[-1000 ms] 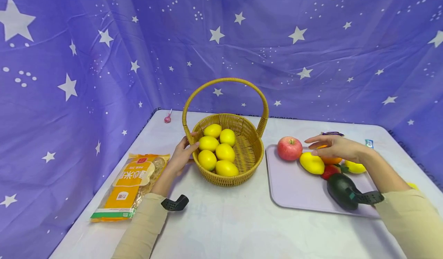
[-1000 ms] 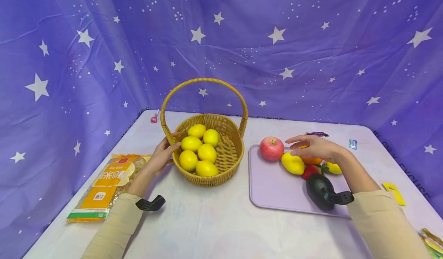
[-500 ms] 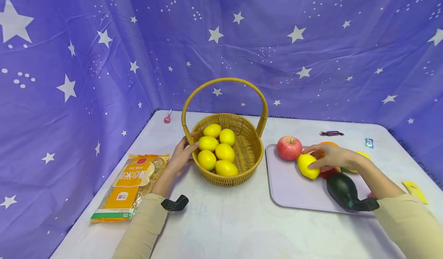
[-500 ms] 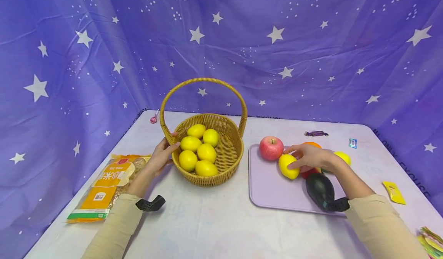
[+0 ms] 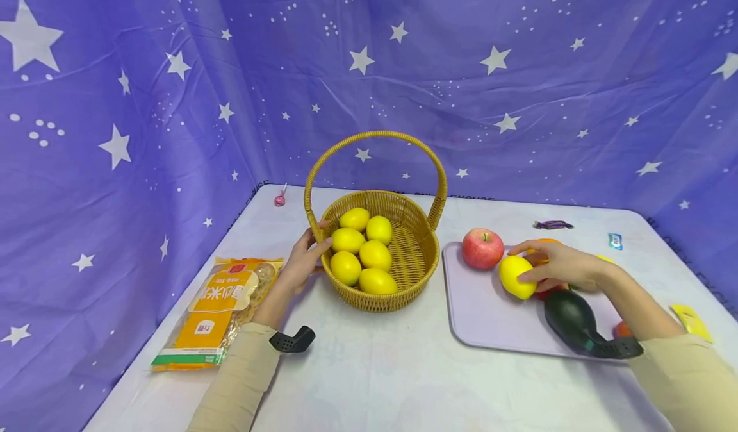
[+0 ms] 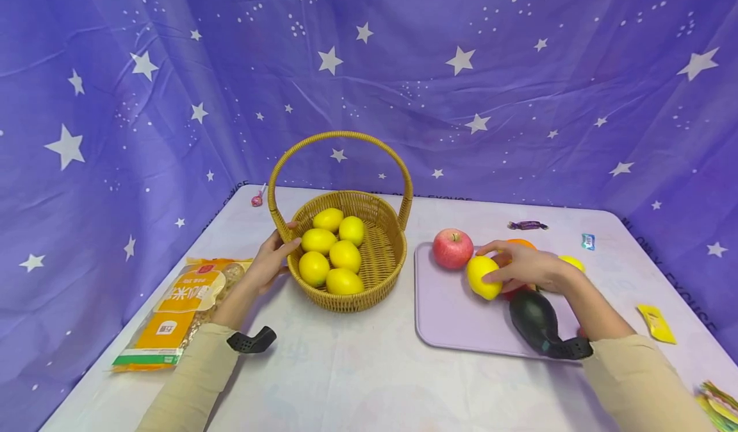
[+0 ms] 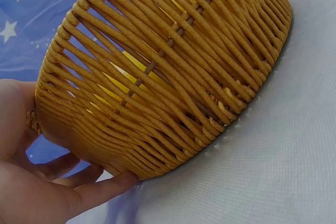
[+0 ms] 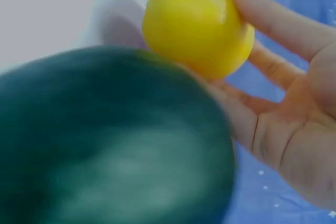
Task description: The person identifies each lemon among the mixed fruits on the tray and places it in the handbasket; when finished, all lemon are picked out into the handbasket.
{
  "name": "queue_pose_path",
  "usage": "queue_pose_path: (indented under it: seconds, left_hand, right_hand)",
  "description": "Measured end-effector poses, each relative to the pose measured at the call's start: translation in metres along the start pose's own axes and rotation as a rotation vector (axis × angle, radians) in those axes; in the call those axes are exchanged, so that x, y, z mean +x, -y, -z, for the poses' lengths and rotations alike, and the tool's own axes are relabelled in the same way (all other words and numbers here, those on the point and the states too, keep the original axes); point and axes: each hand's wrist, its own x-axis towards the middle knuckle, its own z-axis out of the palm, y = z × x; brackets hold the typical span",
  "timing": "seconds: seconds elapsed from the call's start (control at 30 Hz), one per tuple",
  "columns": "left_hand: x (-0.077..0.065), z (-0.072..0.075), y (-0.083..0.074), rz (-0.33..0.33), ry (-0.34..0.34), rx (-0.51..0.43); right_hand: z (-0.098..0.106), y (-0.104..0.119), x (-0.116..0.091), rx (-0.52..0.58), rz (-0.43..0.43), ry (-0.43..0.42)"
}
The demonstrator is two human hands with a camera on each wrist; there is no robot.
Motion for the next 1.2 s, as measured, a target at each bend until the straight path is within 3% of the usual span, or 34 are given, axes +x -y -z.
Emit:
queue_pose_path:
  seconds: [0.13, 0.3, 0.53, 0.63, 0.9, 1.1, 1.2]
  left_hand:
    - [0.001, 0.001, 0.000, 0.001, -0.009, -0.006]
    - [0.000, 0.003, -0.001, -0.004, -0.019, -0.004]
    - [0.000, 0.005, 0.003, 0.021, -0.009, -0.013]
    - [0.001, 0.005, 0.006, 0.028, -0.006, -0.026]
    - [0.000, 0.001, 0.005, 0.035, 0.004, -0.024]
    - [0.000, -0.001, 0.000, 0.027, 0.004, -0.029]
    - [-0.004, -0.002, -0.010, 0.032, 0.010, -0.020]
  right_hand:
    - [0.007, 0.015, -0.002, -0.023, 0.069, 0.013]
    - [0.002, 0.053, 0.011, -0.080, 0.162, 0.007]
    - [-0.038, 0.096, 0.051, -0.004, 0.252, 0.119]
    - [-0.058, 0.110, 0.068, -0.023, 0.286, 0.183]
    - [-0.092, 0.131, 0.102, -0.174, 0.196, 0.273]
    - [-0.100, 0.131, 0.118, -0.308, 0.156, 0.301]
    - [-0.101, 0.131, 0.122, -0.342, 0.152, 0.301]
